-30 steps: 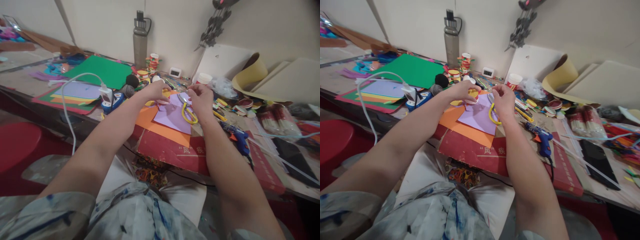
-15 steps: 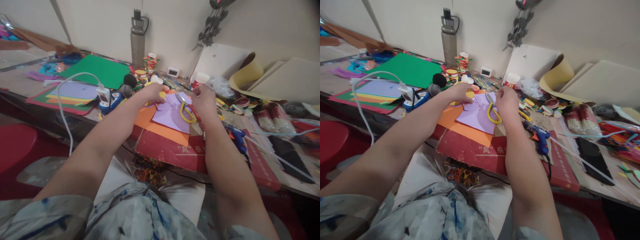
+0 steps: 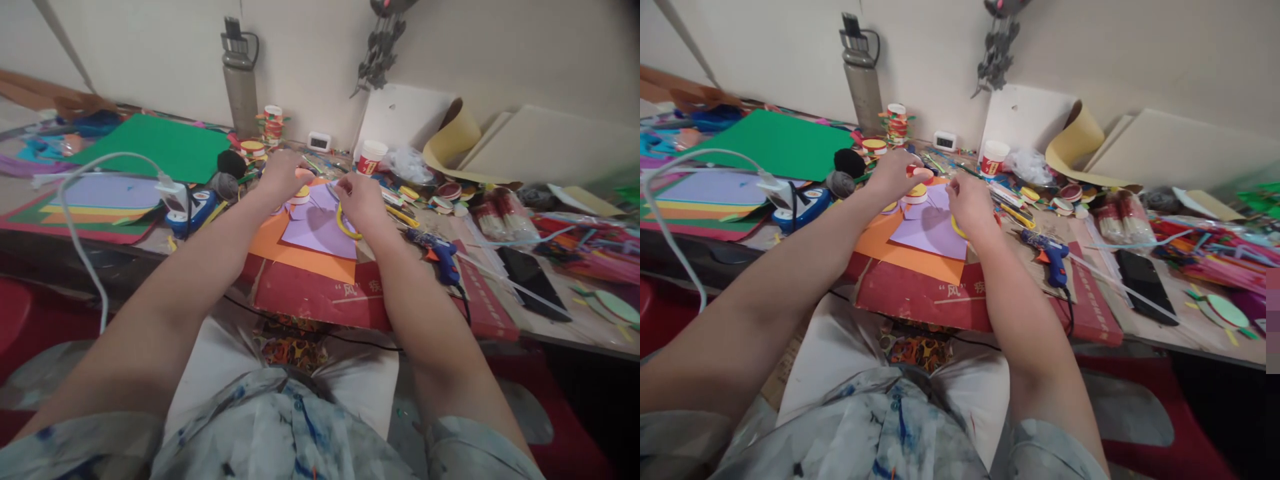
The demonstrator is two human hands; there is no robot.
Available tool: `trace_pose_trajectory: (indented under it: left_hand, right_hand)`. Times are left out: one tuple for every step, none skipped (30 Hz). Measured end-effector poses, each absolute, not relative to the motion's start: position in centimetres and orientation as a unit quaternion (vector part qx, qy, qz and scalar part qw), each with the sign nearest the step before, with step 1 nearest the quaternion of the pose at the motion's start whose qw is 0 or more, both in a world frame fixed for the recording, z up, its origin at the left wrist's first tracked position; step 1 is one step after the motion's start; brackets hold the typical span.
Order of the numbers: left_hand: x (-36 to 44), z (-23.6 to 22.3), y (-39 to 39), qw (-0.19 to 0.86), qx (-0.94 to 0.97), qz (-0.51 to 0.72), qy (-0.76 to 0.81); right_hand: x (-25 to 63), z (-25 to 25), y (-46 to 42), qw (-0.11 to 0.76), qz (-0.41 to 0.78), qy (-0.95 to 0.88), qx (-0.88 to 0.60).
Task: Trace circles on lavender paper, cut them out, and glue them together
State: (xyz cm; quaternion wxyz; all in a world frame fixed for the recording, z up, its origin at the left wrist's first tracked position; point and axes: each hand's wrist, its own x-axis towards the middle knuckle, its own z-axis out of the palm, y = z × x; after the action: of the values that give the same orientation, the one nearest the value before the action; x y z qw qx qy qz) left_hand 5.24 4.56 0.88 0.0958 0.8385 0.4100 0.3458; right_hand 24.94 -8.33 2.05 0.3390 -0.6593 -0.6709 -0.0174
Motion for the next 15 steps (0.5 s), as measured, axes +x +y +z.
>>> trace_pose_trajectory:
  left_hand:
    - [5.3,0.9,4.5,0.102,0.835,0.358,0.404]
    - [5.4,1.0,4.4,0.110,0.834,0.368,0.397]
    - [5.5,1.0,4.3,0.118,0.833,0.376,0.389]
    - [5.6,1.0,4.2,0.125,0.833,0.383,0.380]
    - [5.8,1.0,3.9,0.130,0.833,0.389,0.372]
    - [6.0,1.0,3.6,0.135,0.832,0.395,0.365]
    - [6.2,1.1,3.1,0.138,0.832,0.399,0.359]
    - [6.4,1.2,2.4,0.139,0.833,0.402,0.353]
    - [6.8,1.3,1.7,0.138,0.835,0.404,0.346]
    - [7.2,1.5,0.7,0.137,0.840,0.402,0.338]
    - [7.6,1.7,-0.4,0.135,0.848,0.398,0.322]
    - [8.3,1.9,-1.6,0.132,0.860,0.391,0.299]
    - [9.1,2.1,-2.9,0.132,0.876,0.380,0.267]
    - [10.0,2.2,-4.3,0.135,0.894,0.362,0.225]
    - [11.2,2.3,-5.7,0.141,0.913,0.340,0.177]
  right_hand:
    - [24.8,2.2,-8.4,0.339,-0.014,-0.673,-0.657]
    - [24.7,2.3,-8.5,0.341,-0.012,-0.675,-0.654]
    - [24.6,2.4,-8.6,0.345,-0.012,-0.677,-0.650]
    - [24.6,2.5,-8.7,0.350,-0.013,-0.677,-0.647]
    - [24.5,2.7,-8.7,0.357,-0.014,-0.677,-0.643]
    - [24.4,2.9,-8.8,0.365,-0.015,-0.676,-0.639]
    - [24.4,3.2,-8.9,0.374,-0.014,-0.675,-0.635]
    - [24.5,3.5,-9.1,0.384,-0.014,-0.674,-0.631]
    - [24.7,3.9,-9.4,0.393,-0.014,-0.673,-0.627]
    - [25.1,4.3,-9.9,0.401,-0.017,-0.672,-0.623]
    - [25.9,4.7,-10.5,0.409,-0.023,-0.670,-0.620]
    - [26.9,5.0,-11.3,0.416,-0.035,-0.666,-0.619]
    - [28.3,5.2,-12.3,0.417,-0.045,-0.666,-0.617]
    - [30.1,5.3,-13.5,0.416,-0.059,-0.663,-0.619]
    - [32.1,5.3,-14.7,0.411,-0.075,-0.655,-0.630]
